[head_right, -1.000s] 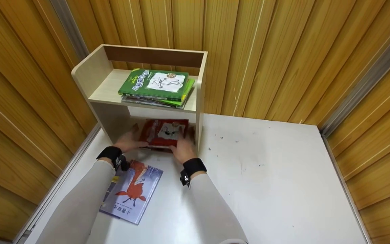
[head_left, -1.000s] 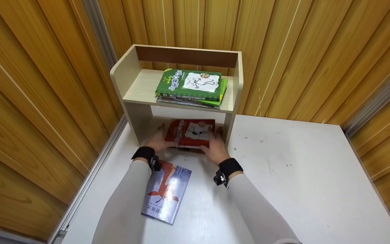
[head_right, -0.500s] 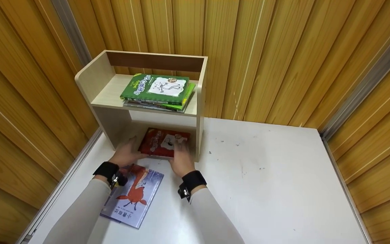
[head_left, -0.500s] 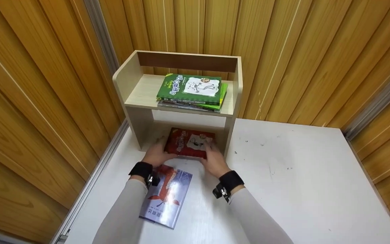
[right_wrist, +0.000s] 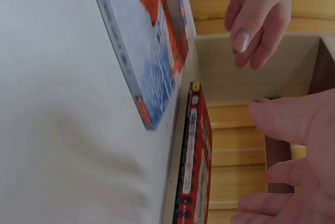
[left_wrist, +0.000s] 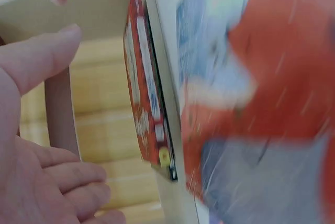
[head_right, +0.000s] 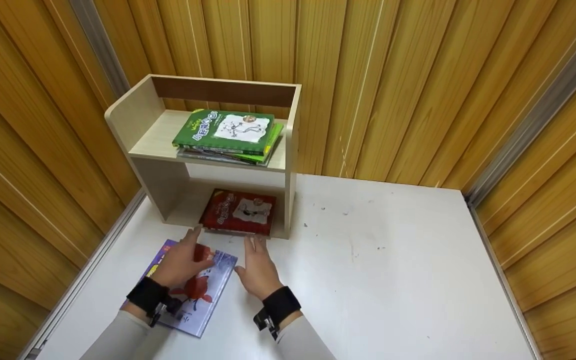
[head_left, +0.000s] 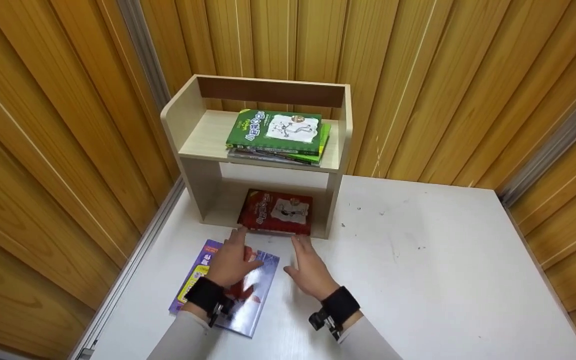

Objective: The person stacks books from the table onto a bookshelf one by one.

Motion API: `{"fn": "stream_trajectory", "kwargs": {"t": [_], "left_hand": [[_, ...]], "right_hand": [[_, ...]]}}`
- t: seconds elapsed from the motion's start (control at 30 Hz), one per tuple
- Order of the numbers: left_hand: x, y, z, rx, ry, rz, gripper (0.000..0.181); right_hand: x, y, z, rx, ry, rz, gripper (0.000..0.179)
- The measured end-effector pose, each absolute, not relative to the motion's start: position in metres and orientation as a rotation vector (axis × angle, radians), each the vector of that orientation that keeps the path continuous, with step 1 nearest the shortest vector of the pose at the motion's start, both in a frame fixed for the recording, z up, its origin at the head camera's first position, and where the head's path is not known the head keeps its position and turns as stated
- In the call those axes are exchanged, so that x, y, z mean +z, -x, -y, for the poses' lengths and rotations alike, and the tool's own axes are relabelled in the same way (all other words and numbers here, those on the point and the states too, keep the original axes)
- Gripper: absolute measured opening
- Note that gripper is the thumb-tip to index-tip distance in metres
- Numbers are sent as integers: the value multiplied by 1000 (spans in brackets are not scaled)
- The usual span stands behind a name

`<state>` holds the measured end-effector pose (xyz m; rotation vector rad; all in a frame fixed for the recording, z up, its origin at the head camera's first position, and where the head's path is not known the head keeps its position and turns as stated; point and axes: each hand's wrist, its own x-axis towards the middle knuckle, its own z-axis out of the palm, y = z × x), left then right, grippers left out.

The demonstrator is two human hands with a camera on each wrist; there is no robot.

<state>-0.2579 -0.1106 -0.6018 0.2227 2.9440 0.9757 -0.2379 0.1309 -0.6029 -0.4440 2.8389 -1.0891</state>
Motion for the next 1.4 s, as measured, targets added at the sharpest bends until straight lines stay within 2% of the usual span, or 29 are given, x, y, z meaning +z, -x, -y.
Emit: {"fn": "stream_trajectory", "kwargs": {"t": [0.27, 0.53, 0.77, 0.9, 1.13, 1.23, 1.4], "left_hand": [[-611, 200, 110, 925, -87, -2859, 100], [-619, 163, 130, 677, 210, -2955, 115], [-630, 160, 130, 586, 348, -3014, 125], [-634, 165, 122, 534, 402, -2997, 132], [-632, 181, 121, 524, 519, -2861, 134], [-629, 187, 127, 618, 533, -2784, 126], [-627, 186, 143, 781, 446, -2800, 83]], "right_hand": [[-613, 202, -111, -1053, 539, -2791, 83], [-619, 183, -100, -1042, 561, -2731, 82], [-621, 174, -89, -1047, 574, -2683, 80], [-623, 175, -86, -1067, 563, -2656, 79], [-630, 178, -91, -1065, 574, -2694, 79], [-630, 177, -93, -1070, 555, -2691, 79], [-623, 175, -97, -1065, 552, -2701, 80]]}}
